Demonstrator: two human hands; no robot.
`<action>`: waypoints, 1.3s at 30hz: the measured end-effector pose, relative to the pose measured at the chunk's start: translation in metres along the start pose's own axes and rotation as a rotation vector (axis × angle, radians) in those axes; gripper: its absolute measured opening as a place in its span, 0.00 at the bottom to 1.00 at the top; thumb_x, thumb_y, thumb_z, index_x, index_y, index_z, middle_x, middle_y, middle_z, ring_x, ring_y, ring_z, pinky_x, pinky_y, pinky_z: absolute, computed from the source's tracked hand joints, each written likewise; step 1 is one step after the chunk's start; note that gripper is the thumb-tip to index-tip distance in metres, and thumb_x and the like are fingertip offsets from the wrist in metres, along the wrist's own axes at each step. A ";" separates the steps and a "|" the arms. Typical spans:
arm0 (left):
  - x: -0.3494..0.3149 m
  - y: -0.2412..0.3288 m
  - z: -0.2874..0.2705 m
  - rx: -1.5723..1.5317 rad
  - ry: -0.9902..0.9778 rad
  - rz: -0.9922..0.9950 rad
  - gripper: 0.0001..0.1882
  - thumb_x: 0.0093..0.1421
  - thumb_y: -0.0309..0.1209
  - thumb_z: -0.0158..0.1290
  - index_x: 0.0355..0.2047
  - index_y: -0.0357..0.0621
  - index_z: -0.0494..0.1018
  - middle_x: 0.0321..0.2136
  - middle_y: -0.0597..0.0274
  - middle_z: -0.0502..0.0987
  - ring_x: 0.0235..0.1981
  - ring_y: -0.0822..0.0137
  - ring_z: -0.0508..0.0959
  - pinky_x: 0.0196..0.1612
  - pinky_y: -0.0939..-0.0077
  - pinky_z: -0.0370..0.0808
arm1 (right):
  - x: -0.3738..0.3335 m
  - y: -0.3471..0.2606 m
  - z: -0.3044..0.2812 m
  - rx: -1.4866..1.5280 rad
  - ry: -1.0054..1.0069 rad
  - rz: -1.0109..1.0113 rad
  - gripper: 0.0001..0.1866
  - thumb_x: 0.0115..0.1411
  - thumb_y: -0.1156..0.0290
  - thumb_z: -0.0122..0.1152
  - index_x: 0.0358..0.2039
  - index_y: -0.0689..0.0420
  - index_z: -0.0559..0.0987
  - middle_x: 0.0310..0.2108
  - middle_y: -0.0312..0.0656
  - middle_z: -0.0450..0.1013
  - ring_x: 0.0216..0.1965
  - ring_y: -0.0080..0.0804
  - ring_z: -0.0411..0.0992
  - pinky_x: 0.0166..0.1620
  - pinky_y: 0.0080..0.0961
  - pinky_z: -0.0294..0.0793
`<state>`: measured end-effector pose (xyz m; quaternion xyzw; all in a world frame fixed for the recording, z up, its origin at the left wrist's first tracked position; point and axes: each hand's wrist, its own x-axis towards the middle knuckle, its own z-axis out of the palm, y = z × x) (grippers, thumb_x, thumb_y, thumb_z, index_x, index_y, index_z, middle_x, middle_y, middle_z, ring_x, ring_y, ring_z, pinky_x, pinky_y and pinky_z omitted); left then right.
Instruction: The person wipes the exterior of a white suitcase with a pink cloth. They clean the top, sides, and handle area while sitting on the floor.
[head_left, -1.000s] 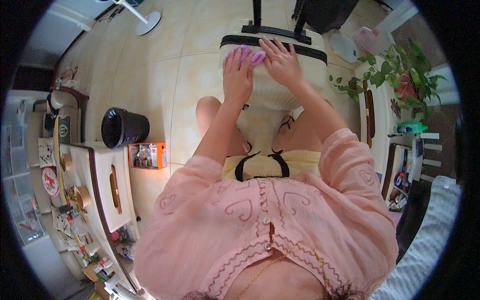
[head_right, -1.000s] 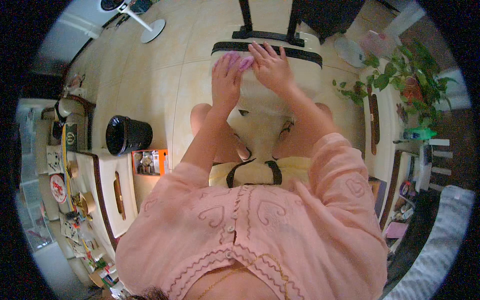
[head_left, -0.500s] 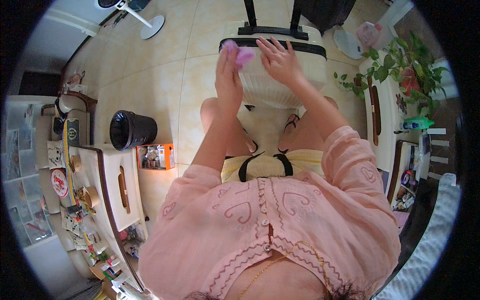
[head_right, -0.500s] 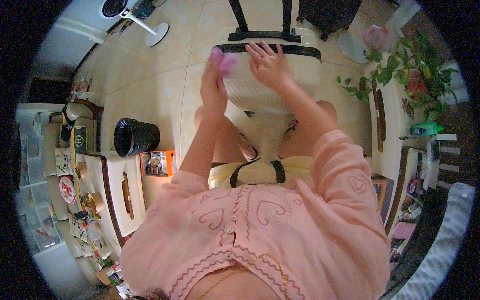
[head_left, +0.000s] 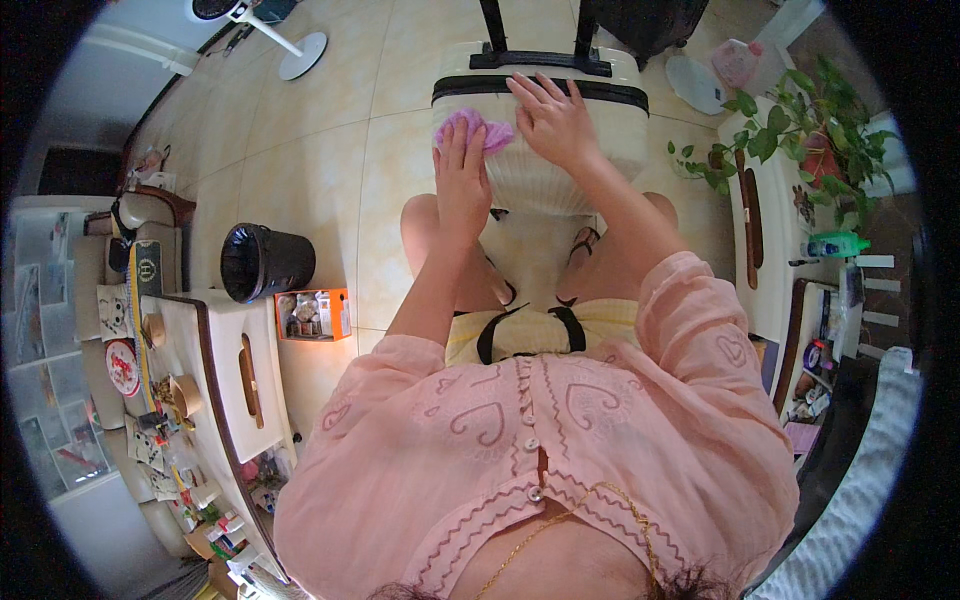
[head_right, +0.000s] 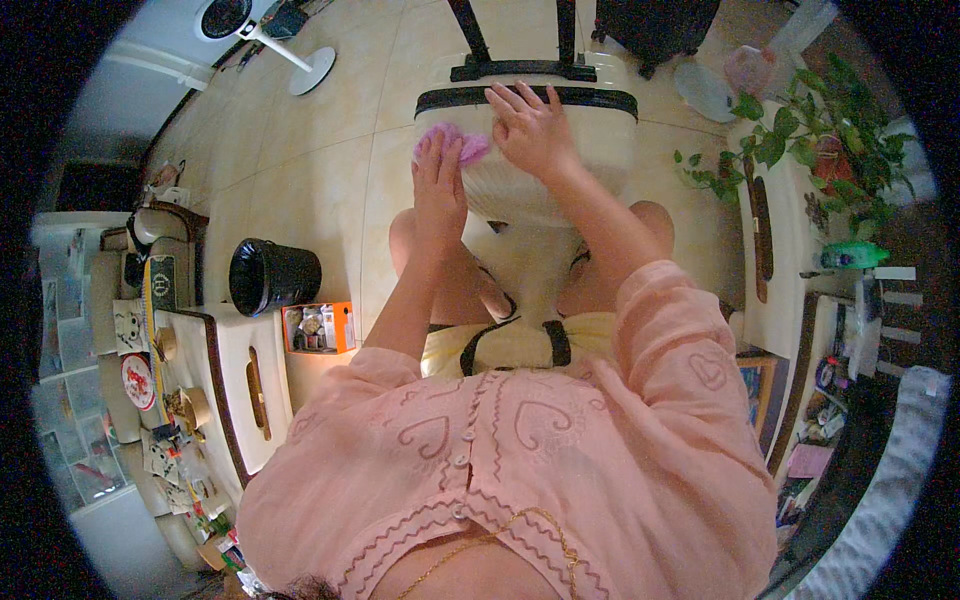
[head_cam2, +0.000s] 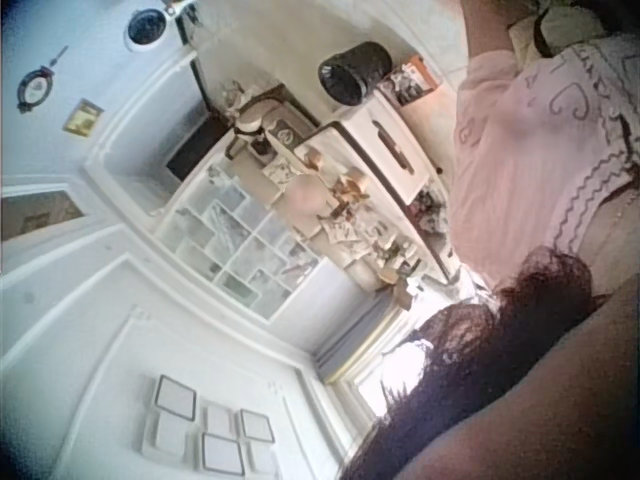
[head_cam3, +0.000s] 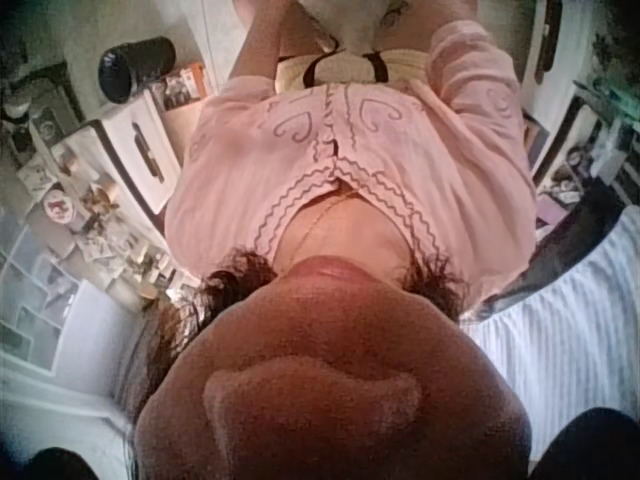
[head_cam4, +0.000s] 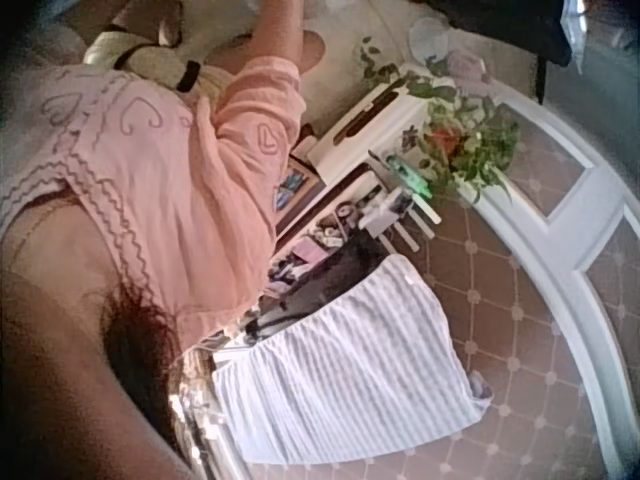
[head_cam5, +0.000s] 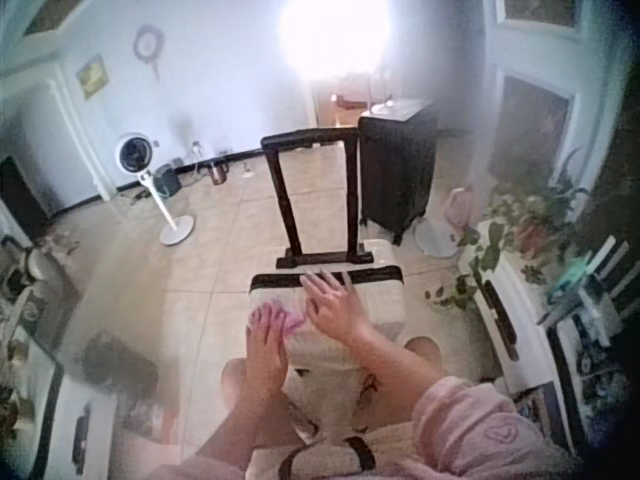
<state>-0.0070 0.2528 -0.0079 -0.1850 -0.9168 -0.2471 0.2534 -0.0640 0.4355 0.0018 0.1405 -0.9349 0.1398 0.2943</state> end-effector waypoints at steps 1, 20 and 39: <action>-0.006 -0.002 -0.001 -0.091 0.011 -0.009 0.21 0.62 0.24 0.43 0.56 0.49 0.67 0.61 0.52 0.61 0.63 0.50 0.59 0.63 0.50 0.55 | -0.001 -0.001 0.000 0.000 -0.006 -0.001 0.22 0.60 0.62 0.48 0.56 0.45 0.72 0.58 0.32 0.67 0.59 0.37 0.65 0.63 0.52 0.52; 0.035 -0.024 0.035 -0.310 0.188 -0.051 0.22 0.64 0.27 0.43 0.59 0.41 0.61 0.64 0.42 0.52 0.66 0.42 0.51 0.66 0.54 0.48 | -0.004 -0.011 -0.014 0.008 -0.292 -0.144 0.27 0.65 0.57 0.44 0.62 0.52 0.63 0.67 0.38 0.53 0.67 0.36 0.51 0.66 0.45 0.49; 0.056 0.003 0.026 -0.752 0.197 -0.335 0.32 0.68 0.43 0.37 0.64 0.33 0.50 0.66 0.42 0.46 0.69 0.49 0.40 0.68 0.56 0.40 | -0.009 -0.028 -0.019 -0.180 -0.380 -0.053 0.27 0.68 0.54 0.33 0.66 0.45 0.56 0.69 0.30 0.47 0.70 0.33 0.43 0.67 0.47 0.42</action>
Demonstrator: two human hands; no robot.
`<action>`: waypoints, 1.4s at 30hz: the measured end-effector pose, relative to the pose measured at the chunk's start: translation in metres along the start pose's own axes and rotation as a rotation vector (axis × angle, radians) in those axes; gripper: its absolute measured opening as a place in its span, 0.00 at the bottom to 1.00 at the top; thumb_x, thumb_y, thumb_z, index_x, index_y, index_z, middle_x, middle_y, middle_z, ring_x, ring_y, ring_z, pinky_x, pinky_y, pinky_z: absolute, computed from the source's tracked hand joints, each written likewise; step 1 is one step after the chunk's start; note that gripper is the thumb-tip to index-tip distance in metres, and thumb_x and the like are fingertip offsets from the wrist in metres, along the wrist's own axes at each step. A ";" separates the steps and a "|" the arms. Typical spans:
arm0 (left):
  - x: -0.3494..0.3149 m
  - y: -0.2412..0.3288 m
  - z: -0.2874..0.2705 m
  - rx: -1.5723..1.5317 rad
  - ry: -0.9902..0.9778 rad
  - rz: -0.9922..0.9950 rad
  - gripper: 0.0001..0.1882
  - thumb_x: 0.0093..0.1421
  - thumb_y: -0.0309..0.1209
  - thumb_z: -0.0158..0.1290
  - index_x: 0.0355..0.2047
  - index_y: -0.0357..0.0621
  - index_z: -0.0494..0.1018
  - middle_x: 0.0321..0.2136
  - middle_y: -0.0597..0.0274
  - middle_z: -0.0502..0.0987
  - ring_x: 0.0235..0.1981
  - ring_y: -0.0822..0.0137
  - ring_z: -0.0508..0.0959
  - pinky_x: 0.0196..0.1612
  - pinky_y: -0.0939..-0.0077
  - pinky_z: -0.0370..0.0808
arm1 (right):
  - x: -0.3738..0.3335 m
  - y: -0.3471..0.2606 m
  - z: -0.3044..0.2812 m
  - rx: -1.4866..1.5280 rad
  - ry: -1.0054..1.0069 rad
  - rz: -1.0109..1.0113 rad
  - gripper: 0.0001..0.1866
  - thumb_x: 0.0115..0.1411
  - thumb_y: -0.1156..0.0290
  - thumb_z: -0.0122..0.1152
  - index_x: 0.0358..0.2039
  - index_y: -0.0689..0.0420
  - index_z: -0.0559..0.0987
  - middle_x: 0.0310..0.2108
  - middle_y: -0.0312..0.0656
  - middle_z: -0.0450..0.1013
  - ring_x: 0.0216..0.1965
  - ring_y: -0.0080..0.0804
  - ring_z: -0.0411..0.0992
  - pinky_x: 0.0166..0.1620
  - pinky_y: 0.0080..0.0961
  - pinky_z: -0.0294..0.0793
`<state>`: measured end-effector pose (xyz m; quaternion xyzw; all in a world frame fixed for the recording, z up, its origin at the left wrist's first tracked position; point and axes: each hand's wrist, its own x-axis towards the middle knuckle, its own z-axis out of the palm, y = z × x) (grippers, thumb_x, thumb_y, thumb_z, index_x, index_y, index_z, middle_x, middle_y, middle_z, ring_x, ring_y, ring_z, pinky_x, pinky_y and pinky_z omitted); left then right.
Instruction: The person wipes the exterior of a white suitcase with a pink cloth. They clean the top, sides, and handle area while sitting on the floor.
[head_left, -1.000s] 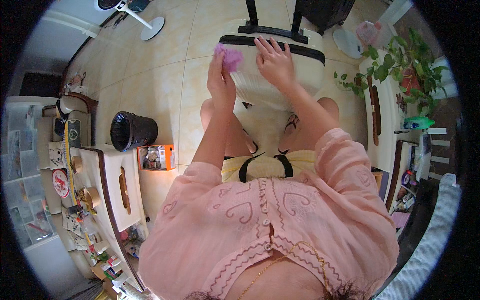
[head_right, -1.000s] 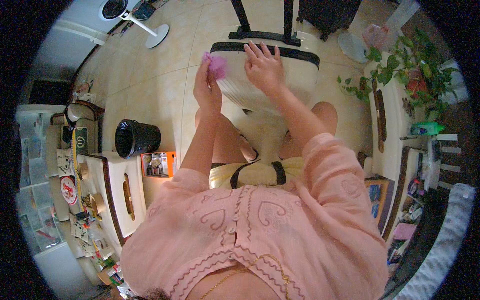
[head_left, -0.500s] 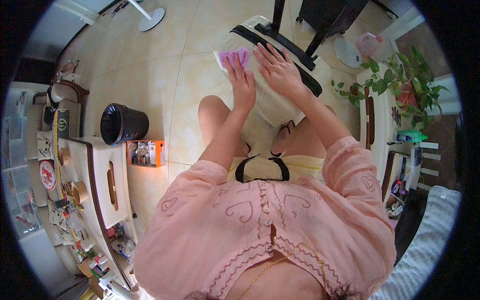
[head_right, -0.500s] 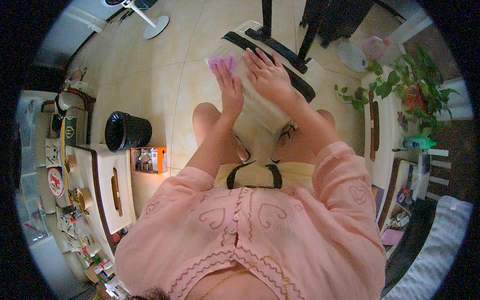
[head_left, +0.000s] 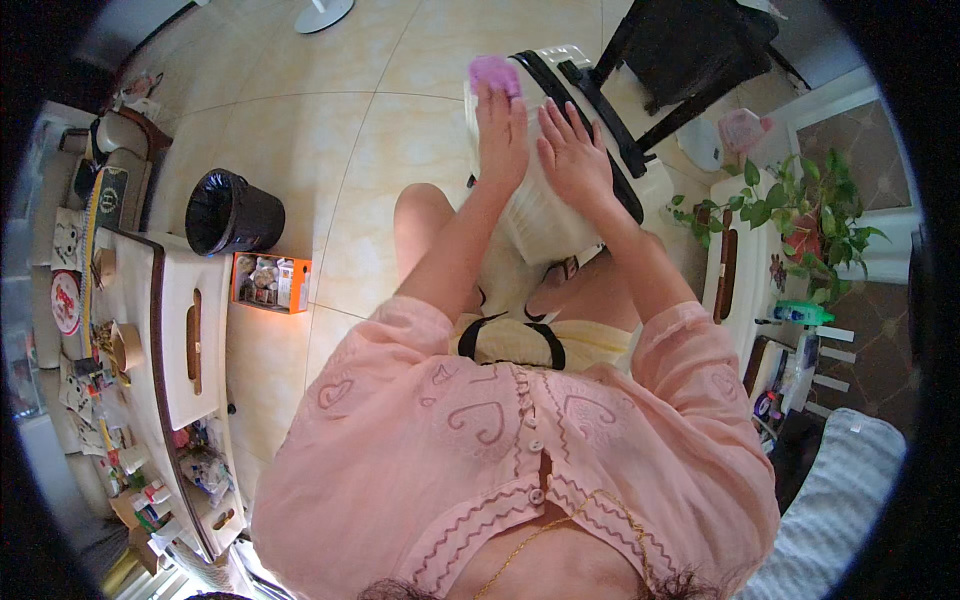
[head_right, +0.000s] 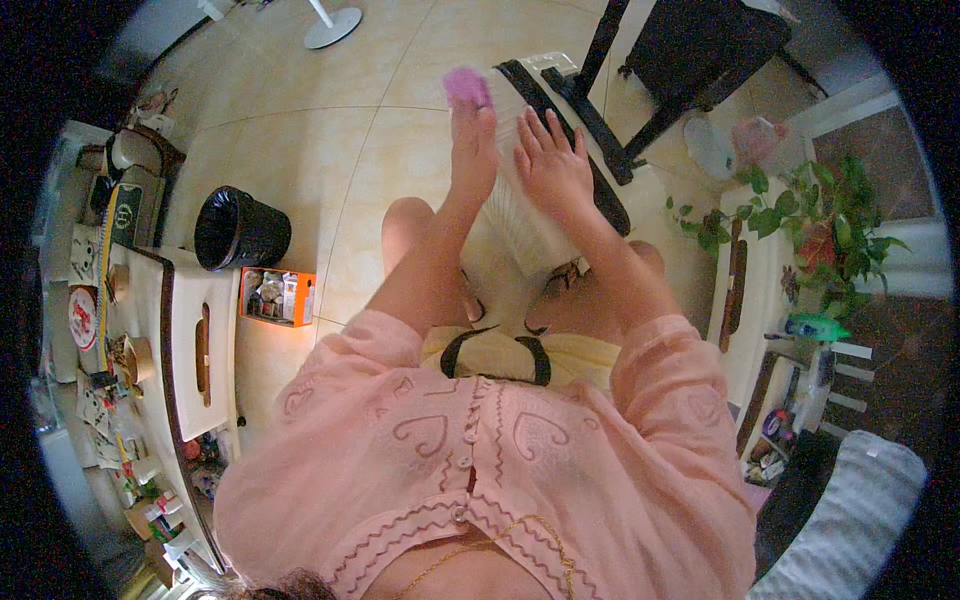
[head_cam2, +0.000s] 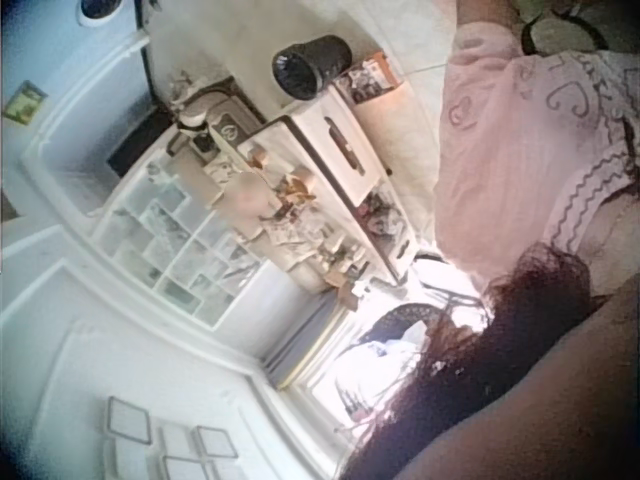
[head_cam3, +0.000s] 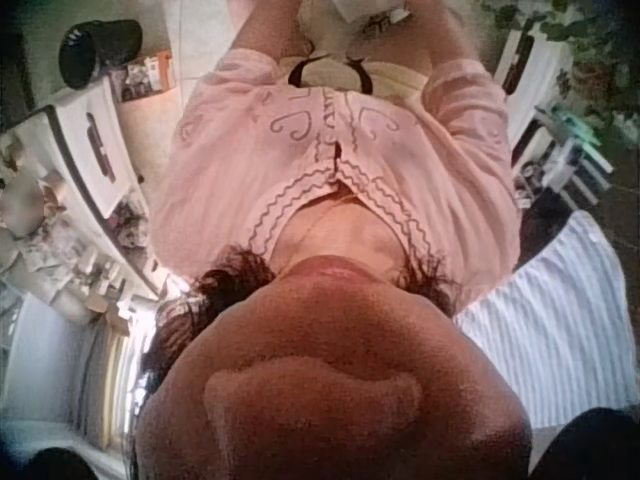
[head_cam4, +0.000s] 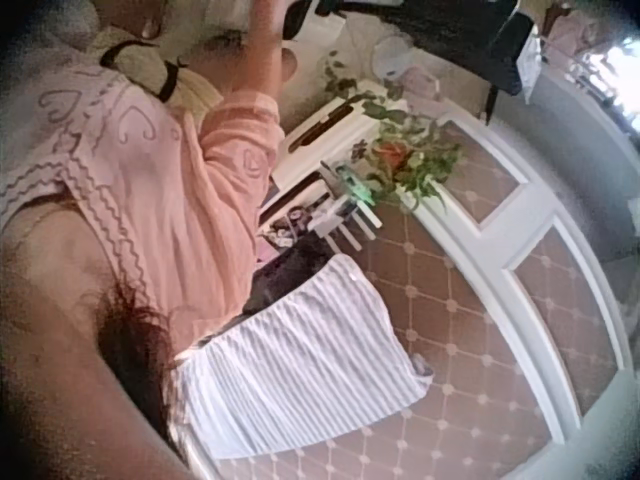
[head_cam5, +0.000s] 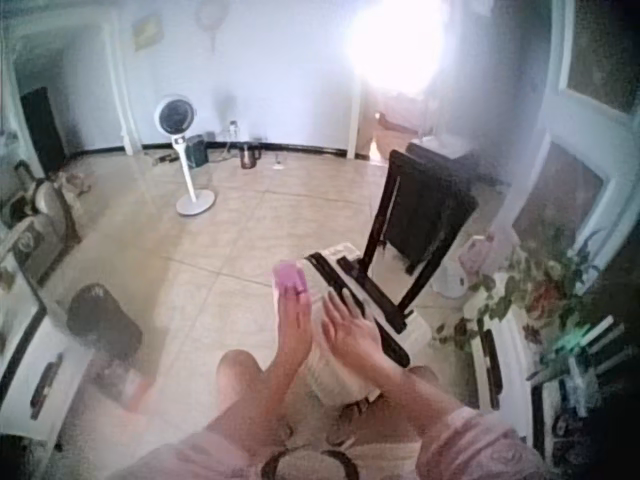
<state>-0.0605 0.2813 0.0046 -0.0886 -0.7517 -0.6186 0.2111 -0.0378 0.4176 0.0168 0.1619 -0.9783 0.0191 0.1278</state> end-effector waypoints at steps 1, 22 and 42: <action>-0.001 0.000 -0.001 0.204 -0.052 -0.006 0.31 0.67 0.43 0.38 0.64 0.36 0.52 0.67 0.45 0.46 0.69 0.51 0.41 0.67 0.53 0.40 | -0.002 -0.002 0.001 -0.001 0.012 -0.020 0.27 0.68 0.54 0.34 0.66 0.46 0.56 0.68 0.31 0.49 0.69 0.33 0.45 0.67 0.49 0.43; -0.065 -0.028 -0.050 0.093 0.101 -0.111 0.17 0.58 0.22 0.49 0.48 0.37 0.66 0.51 0.45 0.67 0.54 0.47 0.66 0.60 0.59 0.60 | -0.010 0.010 -0.011 0.164 0.156 -0.186 0.23 0.64 0.60 0.46 0.59 0.48 0.68 0.62 0.33 0.62 0.65 0.35 0.56 0.64 0.46 0.54; -0.107 -0.068 0.044 -0.177 -0.141 -0.320 0.35 0.67 0.46 0.40 0.64 0.31 0.48 0.64 0.40 0.50 0.66 0.49 0.50 0.66 0.65 0.48 | -0.008 0.028 0.007 0.002 0.082 0.022 0.28 0.65 0.56 0.39 0.64 0.50 0.60 0.67 0.35 0.52 0.68 0.35 0.49 0.66 0.50 0.44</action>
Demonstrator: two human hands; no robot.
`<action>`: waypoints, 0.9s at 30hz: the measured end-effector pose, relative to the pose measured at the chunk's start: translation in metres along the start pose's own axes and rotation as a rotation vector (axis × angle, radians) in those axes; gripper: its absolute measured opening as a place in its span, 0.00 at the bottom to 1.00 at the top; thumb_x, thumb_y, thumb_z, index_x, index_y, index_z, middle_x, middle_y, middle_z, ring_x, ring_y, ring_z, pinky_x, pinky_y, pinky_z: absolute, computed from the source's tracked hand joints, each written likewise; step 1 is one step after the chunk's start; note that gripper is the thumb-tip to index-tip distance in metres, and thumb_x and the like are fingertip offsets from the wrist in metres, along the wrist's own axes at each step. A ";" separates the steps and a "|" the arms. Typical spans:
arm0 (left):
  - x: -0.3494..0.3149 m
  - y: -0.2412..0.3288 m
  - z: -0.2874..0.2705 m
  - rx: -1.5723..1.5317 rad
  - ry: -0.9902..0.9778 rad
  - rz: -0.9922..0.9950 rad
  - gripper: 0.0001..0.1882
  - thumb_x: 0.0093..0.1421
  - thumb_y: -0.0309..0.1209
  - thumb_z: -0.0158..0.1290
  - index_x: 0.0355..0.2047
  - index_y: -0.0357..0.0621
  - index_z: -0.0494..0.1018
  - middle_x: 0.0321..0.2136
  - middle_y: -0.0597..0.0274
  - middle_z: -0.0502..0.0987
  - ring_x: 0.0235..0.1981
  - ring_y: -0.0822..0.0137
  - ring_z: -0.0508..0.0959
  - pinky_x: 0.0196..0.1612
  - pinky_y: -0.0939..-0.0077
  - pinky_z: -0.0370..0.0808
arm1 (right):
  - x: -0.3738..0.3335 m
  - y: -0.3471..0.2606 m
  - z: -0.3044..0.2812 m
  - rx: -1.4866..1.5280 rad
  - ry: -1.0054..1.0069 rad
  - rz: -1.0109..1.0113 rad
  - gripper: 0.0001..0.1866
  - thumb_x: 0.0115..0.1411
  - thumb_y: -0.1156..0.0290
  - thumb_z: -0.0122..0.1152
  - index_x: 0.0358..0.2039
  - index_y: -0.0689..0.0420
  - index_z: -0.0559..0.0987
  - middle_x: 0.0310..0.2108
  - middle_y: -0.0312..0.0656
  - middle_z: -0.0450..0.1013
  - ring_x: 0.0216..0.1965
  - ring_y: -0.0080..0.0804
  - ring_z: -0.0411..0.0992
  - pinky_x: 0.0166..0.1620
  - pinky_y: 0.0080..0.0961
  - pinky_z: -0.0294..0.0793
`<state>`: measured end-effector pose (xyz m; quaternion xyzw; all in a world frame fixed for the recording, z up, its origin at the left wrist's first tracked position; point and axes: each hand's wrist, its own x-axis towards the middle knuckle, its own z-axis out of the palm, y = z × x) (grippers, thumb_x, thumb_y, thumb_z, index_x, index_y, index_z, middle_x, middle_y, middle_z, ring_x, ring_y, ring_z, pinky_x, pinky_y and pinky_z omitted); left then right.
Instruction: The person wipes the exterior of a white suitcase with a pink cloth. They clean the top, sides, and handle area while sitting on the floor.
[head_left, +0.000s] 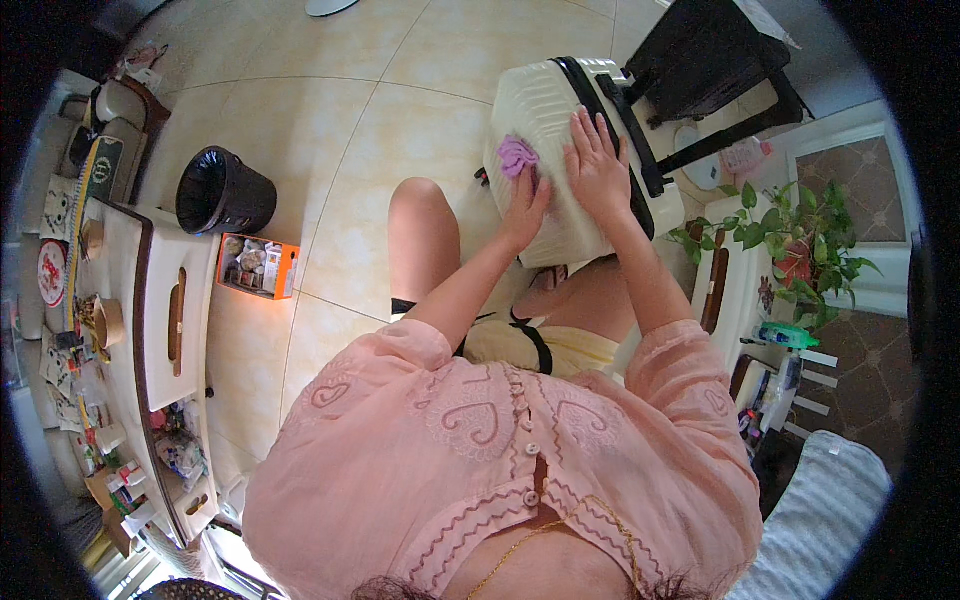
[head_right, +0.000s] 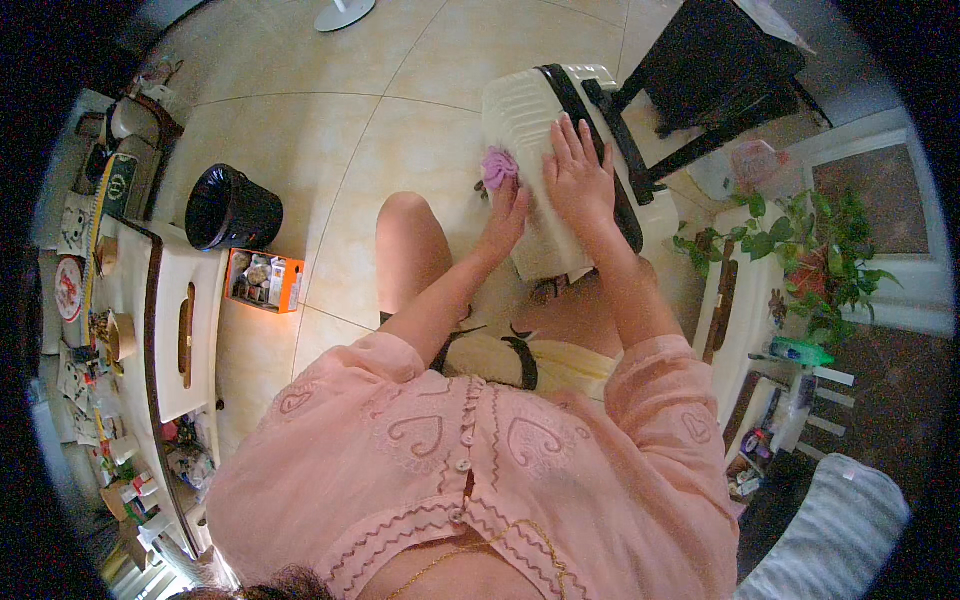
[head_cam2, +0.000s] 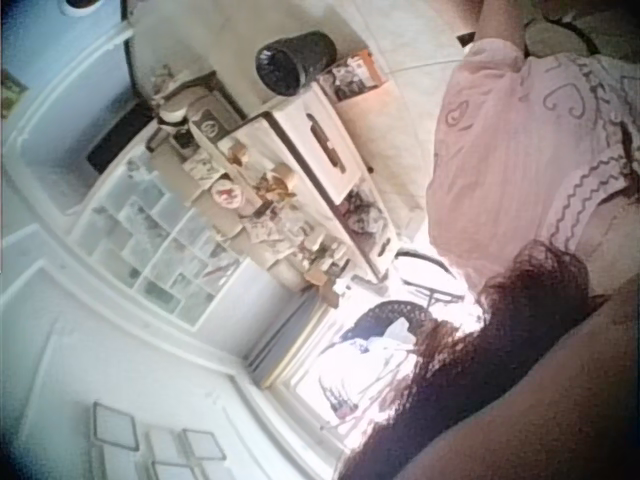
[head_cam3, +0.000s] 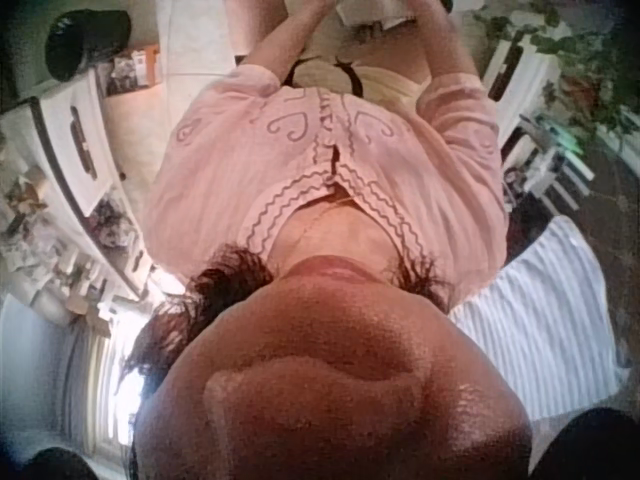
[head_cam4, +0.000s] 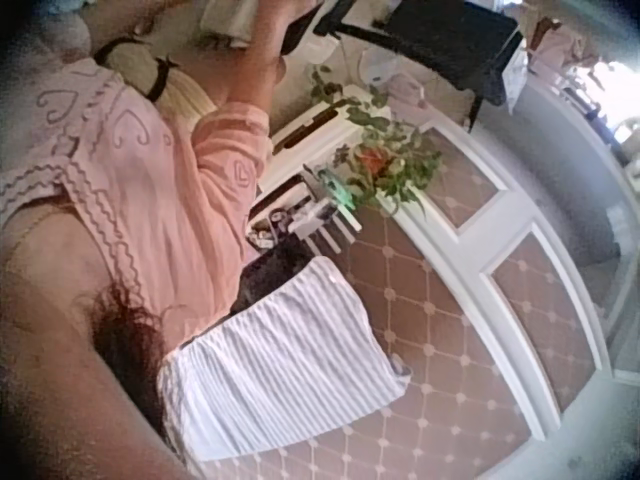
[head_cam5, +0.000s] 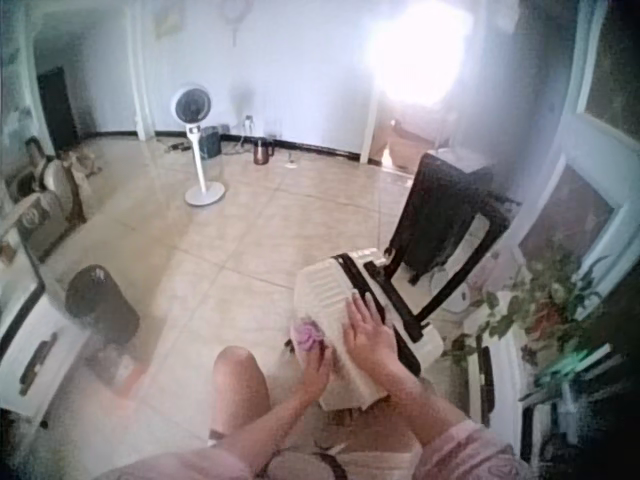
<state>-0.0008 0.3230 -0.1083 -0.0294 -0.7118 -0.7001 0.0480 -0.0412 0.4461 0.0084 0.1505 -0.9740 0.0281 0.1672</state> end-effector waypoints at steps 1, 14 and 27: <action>-0.002 0.004 0.002 -0.018 0.017 0.007 0.34 0.67 0.46 0.41 0.63 0.31 0.50 0.63 0.41 0.52 0.65 0.50 0.52 0.65 0.66 0.49 | 0.000 0.003 0.001 -0.005 0.000 0.008 0.28 0.65 0.56 0.39 0.64 0.49 0.59 0.67 0.35 0.52 0.68 0.34 0.49 0.66 0.50 0.44; 0.047 0.057 -0.027 -0.415 0.223 0.067 0.22 0.68 0.40 0.44 0.52 0.34 0.62 0.47 0.54 0.69 0.45 0.67 0.69 0.52 0.73 0.64 | 0.028 -0.026 0.015 0.026 0.088 0.183 0.26 0.65 0.55 0.40 0.62 0.50 0.63 0.65 0.38 0.57 0.67 0.39 0.53 0.65 0.52 0.46; 0.052 0.072 -0.023 -0.013 0.058 0.098 0.33 0.69 0.48 0.34 0.64 0.33 0.50 0.65 0.43 0.49 0.67 0.52 0.49 0.67 0.66 0.47 | 0.047 -0.019 0.026 0.100 -0.010 -0.098 0.30 0.66 0.54 0.37 0.65 0.55 0.57 0.67 0.43 0.50 0.68 0.39 0.47 0.68 0.42 0.43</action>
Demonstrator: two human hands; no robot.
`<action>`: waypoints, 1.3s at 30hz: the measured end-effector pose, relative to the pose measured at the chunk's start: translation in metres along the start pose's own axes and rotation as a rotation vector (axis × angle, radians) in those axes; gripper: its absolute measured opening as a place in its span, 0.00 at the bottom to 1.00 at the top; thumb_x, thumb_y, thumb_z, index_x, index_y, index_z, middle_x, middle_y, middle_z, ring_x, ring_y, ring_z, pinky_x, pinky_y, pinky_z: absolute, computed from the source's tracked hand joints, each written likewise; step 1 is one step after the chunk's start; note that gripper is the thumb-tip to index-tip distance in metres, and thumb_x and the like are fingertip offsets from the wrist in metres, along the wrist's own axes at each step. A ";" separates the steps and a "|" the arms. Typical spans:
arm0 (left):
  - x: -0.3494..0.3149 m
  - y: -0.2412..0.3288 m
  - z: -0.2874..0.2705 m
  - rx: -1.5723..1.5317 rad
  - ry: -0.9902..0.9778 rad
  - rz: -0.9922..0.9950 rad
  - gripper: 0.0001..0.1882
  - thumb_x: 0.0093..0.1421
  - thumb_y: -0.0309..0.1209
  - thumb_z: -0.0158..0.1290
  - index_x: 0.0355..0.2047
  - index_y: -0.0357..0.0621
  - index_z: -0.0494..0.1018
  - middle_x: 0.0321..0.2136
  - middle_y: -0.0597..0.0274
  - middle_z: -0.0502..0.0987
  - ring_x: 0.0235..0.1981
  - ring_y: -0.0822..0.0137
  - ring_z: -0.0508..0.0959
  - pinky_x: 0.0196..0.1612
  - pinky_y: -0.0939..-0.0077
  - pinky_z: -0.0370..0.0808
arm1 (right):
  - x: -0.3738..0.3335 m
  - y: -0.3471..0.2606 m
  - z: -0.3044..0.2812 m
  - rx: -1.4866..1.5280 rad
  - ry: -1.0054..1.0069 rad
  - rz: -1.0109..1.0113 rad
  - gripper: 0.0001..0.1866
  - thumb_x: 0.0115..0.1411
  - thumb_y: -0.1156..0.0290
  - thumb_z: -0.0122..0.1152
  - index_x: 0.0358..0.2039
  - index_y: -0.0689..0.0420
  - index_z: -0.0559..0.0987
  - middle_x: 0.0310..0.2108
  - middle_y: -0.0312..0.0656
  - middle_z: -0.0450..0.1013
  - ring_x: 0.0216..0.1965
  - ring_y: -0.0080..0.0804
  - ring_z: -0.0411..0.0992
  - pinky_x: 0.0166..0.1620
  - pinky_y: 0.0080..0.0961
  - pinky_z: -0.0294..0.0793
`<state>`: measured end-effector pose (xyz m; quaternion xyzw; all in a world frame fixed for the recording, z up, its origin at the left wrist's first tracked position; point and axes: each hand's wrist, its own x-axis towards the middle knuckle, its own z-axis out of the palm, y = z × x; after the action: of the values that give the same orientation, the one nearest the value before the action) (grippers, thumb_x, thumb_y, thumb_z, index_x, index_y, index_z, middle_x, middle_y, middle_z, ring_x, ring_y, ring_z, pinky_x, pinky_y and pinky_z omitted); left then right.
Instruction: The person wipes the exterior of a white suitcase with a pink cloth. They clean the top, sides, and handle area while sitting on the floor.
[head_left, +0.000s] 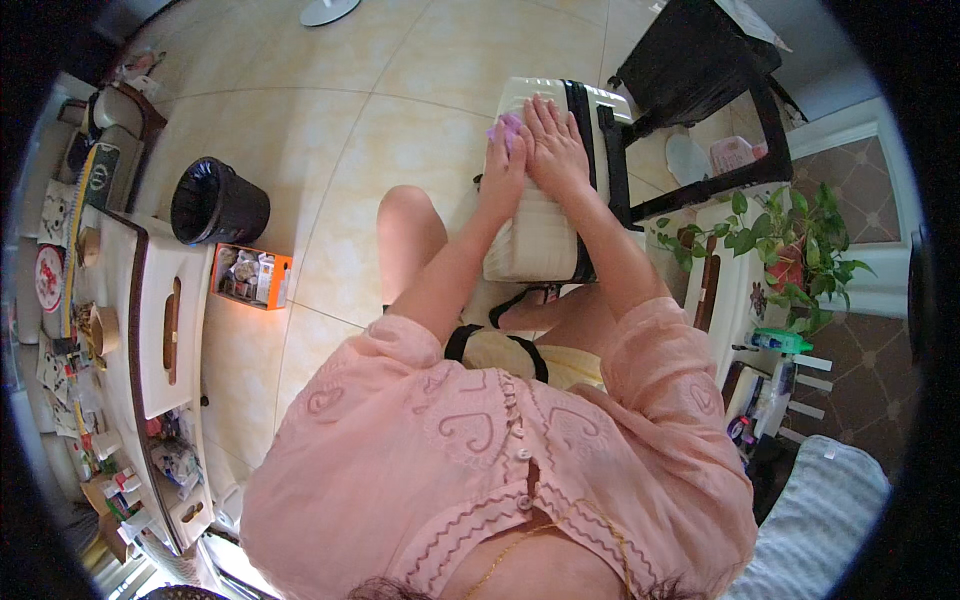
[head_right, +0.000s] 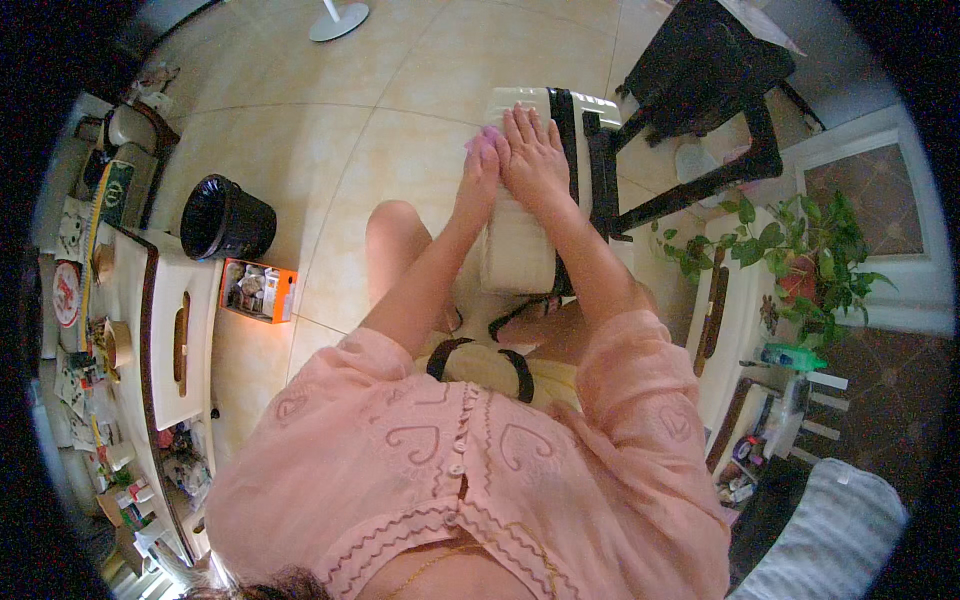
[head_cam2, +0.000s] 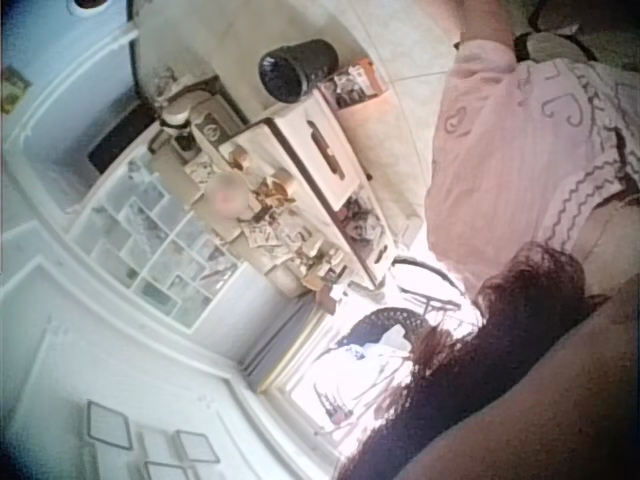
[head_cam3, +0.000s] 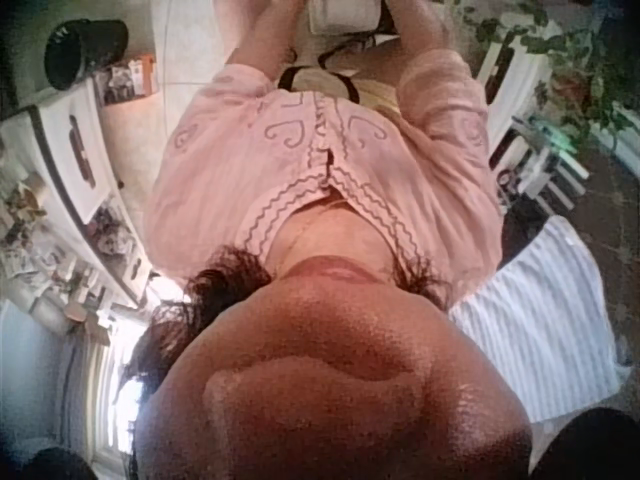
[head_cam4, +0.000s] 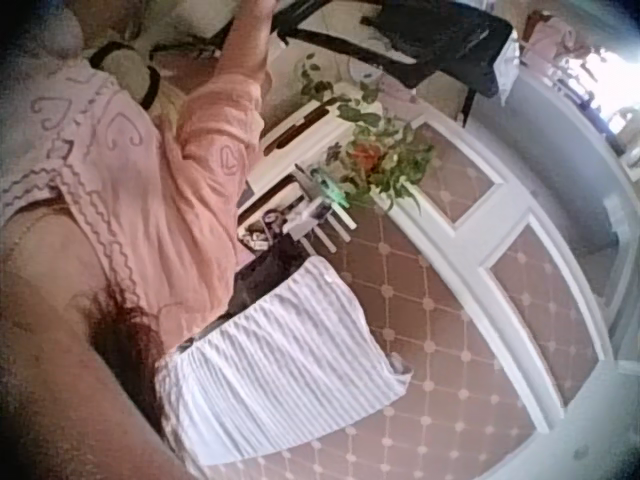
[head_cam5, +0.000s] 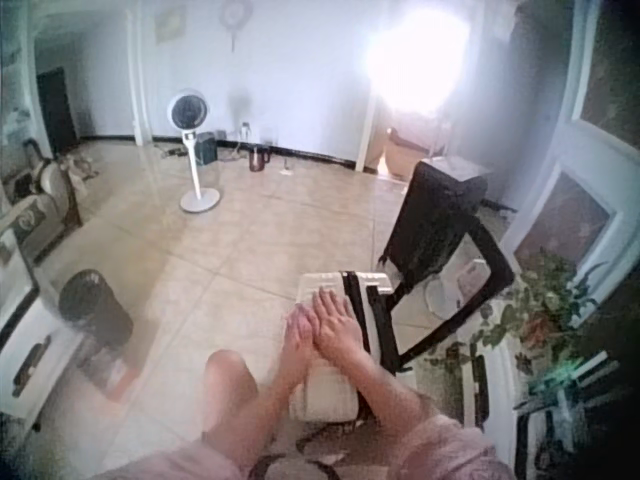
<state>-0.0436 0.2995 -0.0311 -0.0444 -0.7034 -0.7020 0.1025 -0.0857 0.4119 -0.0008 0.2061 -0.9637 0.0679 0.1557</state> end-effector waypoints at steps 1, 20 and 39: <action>0.009 -0.007 -0.004 -0.112 -0.044 -0.087 0.33 0.70 0.48 0.32 0.65 0.34 0.49 0.66 0.47 0.50 0.67 0.56 0.49 0.67 0.69 0.46 | -0.002 0.000 -0.003 0.026 0.006 0.016 0.30 0.66 0.54 0.35 0.65 0.55 0.57 0.67 0.43 0.50 0.68 0.39 0.47 0.68 0.42 0.43; 0.012 -0.009 -0.001 0.033 -0.023 0.127 0.27 0.69 0.40 0.39 0.63 0.38 0.56 0.64 0.47 0.57 0.66 0.51 0.55 0.66 0.67 0.49 | -0.009 0.010 -0.020 0.108 -0.084 -0.059 0.26 0.63 0.64 0.44 0.62 0.56 0.62 0.65 0.45 0.54 0.66 0.43 0.52 0.67 0.44 0.48; 0.001 -0.042 0.001 -0.362 -0.045 -0.376 0.27 0.68 0.41 0.41 0.62 0.38 0.59 0.57 0.53 0.67 0.57 0.65 0.65 0.60 0.74 0.60 | -0.029 0.037 -0.038 -0.308 -0.107 0.173 0.33 0.67 0.50 0.33 0.65 0.57 0.56 0.67 0.45 0.50 0.69 0.36 0.46 0.67 0.49 0.40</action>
<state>-0.0529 0.2997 -0.0722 0.0540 -0.5643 -0.8220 -0.0549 -0.0655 0.4643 0.0227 0.0995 -0.9837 -0.0785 0.1277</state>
